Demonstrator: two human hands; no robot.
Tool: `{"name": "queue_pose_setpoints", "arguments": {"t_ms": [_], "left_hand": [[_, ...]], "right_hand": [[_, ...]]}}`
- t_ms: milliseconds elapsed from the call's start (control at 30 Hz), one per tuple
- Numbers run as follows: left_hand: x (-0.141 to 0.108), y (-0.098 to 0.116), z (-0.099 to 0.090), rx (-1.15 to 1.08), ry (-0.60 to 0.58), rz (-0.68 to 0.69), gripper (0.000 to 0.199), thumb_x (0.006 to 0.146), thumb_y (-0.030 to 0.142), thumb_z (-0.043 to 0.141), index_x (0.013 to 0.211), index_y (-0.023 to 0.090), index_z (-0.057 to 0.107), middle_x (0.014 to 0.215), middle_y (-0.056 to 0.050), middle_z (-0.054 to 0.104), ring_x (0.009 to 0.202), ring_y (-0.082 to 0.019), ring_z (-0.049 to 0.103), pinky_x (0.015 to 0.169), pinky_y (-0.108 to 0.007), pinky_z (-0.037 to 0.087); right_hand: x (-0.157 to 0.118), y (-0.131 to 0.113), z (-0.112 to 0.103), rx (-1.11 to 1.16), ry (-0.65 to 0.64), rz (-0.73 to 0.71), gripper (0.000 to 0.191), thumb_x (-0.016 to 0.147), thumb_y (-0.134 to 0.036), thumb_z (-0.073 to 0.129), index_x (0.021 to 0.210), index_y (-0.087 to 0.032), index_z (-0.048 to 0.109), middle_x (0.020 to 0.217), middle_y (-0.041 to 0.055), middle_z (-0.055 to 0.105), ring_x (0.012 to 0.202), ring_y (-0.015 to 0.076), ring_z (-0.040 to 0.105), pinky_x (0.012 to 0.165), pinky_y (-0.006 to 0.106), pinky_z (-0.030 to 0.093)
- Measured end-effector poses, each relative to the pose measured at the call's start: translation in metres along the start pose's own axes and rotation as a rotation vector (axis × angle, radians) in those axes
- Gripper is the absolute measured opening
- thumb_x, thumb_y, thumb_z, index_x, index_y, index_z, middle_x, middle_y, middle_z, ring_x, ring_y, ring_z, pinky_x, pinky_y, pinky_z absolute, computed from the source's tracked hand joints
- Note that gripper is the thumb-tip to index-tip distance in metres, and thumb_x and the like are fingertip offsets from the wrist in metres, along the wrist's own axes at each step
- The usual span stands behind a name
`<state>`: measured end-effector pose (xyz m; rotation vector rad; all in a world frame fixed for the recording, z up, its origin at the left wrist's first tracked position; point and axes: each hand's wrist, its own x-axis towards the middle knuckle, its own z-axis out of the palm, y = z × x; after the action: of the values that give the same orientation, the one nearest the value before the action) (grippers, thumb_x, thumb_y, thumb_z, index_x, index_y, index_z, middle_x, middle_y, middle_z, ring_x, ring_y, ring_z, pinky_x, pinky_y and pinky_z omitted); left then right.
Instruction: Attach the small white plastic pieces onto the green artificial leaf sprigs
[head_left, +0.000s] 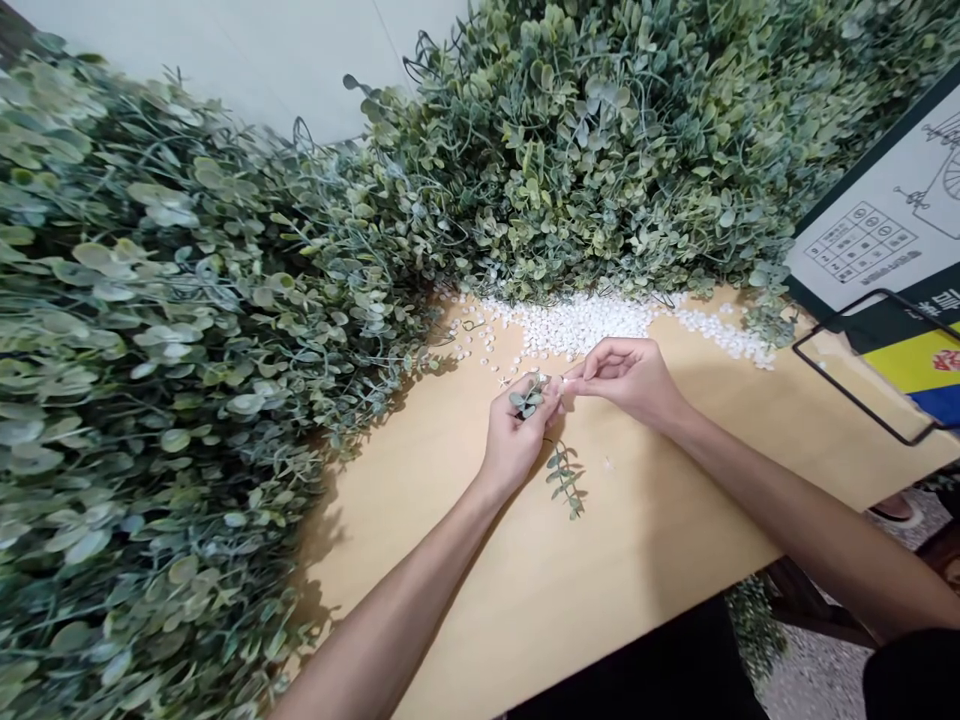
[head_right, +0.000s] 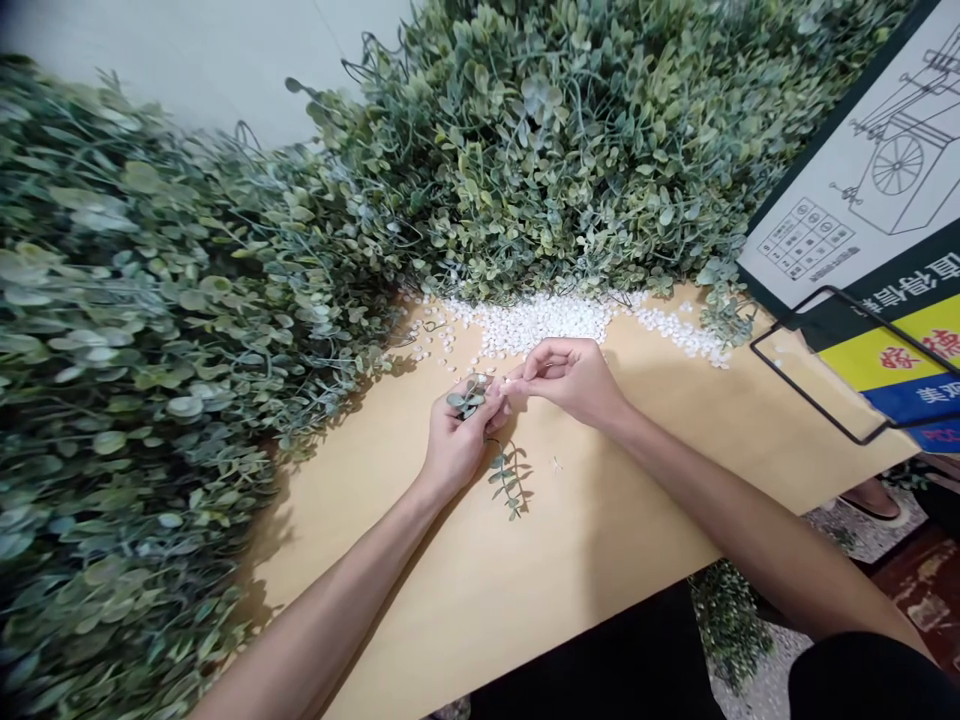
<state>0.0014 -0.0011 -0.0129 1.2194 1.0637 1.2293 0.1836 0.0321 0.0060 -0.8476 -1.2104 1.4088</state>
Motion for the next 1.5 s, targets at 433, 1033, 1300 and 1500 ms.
{"name": "queue_pose_setpoints", "arguments": {"t_ms": [433,1033,1300,1500], "left_hand": [[-0.001,0.0,-0.002,0.035,-0.005,0.002,0.039,0.092,0.048,0.076,0.071,0.017,0.063,0.066,0.0,0.055,0.061,-0.012,0.044,0.058,-0.026,0.035],[0.003,-0.006,0.003,-0.182,0.064,0.03,0.053,0.079,0.047,0.089,0.119,0.025,0.062,0.088,0.004,0.058,0.075,-0.012,0.061,0.077,-0.03,0.06],[0.002,0.008,0.009,-0.208,0.042,0.058,0.062,0.063,0.022,0.099,0.095,0.025,0.045,0.094,0.005,0.058,0.089,-0.013,0.065,0.083,-0.03,0.058],[-0.008,0.009,0.008,0.061,-0.335,0.137,0.073,0.052,0.024,0.105,0.095,0.024,0.045,0.107,-0.005,0.069,0.097,-0.018,0.067,0.082,-0.029,0.054]], "right_hand": [[0.002,0.002,-0.006,-0.02,-0.092,0.027,0.044,0.052,-0.037,0.106,0.068,-0.018,0.07,0.081,0.0067,0.083,0.079,0.0222,0.081,0.075,0.031,0.067],[0.017,-0.021,-0.052,-0.983,0.132,-0.488,0.01,0.089,-0.019,0.07,0.098,-0.021,0.072,0.076,0.0019,0.072,0.074,0.0205,0.066,0.077,0.035,0.053],[0.014,-0.018,-0.057,-1.317,-0.196,-0.5,0.024,0.087,-0.009,0.062,0.106,-0.018,0.072,0.091,0.0085,0.076,0.091,0.0267,0.068,0.087,0.038,0.051],[0.017,-0.013,-0.057,-1.243,-0.128,-0.539,0.024,0.092,-0.007,0.057,0.106,-0.019,0.071,0.091,0.0081,0.075,0.083,0.0233,0.068,0.081,0.034,0.051]]}}
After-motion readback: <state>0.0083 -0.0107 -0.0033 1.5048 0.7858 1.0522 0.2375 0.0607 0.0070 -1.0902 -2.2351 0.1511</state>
